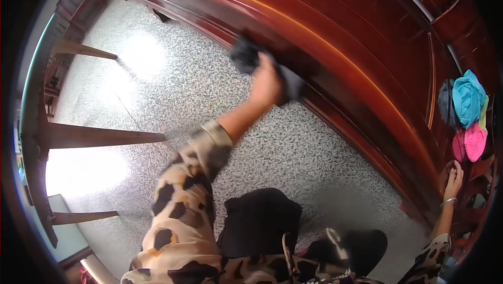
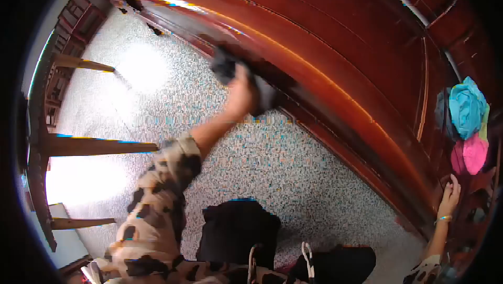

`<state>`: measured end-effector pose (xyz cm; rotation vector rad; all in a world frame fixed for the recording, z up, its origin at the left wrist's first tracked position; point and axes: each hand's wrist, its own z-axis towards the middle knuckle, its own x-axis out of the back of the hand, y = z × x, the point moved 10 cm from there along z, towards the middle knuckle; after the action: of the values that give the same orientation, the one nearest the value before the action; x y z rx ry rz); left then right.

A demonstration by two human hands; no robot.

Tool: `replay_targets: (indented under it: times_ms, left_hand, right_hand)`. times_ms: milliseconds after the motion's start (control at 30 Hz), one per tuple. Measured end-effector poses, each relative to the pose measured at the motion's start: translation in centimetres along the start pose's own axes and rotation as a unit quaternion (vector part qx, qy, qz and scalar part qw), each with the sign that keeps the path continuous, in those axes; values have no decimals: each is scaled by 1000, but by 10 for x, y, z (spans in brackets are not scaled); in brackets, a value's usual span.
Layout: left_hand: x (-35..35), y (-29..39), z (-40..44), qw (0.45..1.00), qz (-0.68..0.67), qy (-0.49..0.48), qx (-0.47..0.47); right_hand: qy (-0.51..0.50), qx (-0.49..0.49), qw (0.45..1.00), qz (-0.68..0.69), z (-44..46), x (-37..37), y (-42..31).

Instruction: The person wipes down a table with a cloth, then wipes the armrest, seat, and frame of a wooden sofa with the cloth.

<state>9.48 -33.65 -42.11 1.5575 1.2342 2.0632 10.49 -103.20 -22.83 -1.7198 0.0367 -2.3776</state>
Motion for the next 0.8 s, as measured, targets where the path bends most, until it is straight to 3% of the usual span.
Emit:
replay_targets:
  times_ms: [67,100,167,233,367,433,500,533,567,600,633,667,700,767,800]
  left_hand:
    - [-65,48,-66,992,-84,-82,-35]
    - [-92,72,-101,984,-112,-82,-111]
    - [-133,120,-161,947,-65,-270,-161]
    - [-161,154,-213,854,83,-388,-336]
    - [-166,163,-205,836,137,-393,-357]
    - [-147,142,-181,849,148,-413,-295]
    - [-110,102,-141,882,176,-390,-198]
    - [-100,63,-117,917,132,-234,-293]
    - [-58,40,-89,947,139,-188,-220]
    - [-21,17,-61,954,117,-50,-271]
    - [12,-13,-28,989,99,-74,-86]
    - [50,-23,-18,993,103,-9,51]
    - [68,-53,2,985,133,53,92]
    - [67,4,-16,987,142,49,64]
    - [44,56,-38,994,81,3,-69]
  right_hand:
    - [-7,-4,1000,2,0,-2,-4]
    - [-11,-10,1000,0,0,0,-4]
    - [-1,9,1000,15,1,2,-9]
    - [6,6,1000,14,2,1,-9]
    - [8,-2,1000,20,2,1,-11]
    - [-4,-23,999,39,1,-2,-7]
    - [-1,-23,999,50,-1,-1,-13]
    - [4,-13,998,63,0,0,-18]
    - [3,-21,998,63,0,-2,-16]
    - [8,-17,998,56,0,-2,-17]
    - [13,-13,999,47,0,-1,-17]
    - [10,-15,999,47,1,-1,-16]
    - [9,-13,998,56,1,-3,-11]
    - [31,10,999,35,2,3,-28]
    - [19,-11,1000,22,1,1,-27]
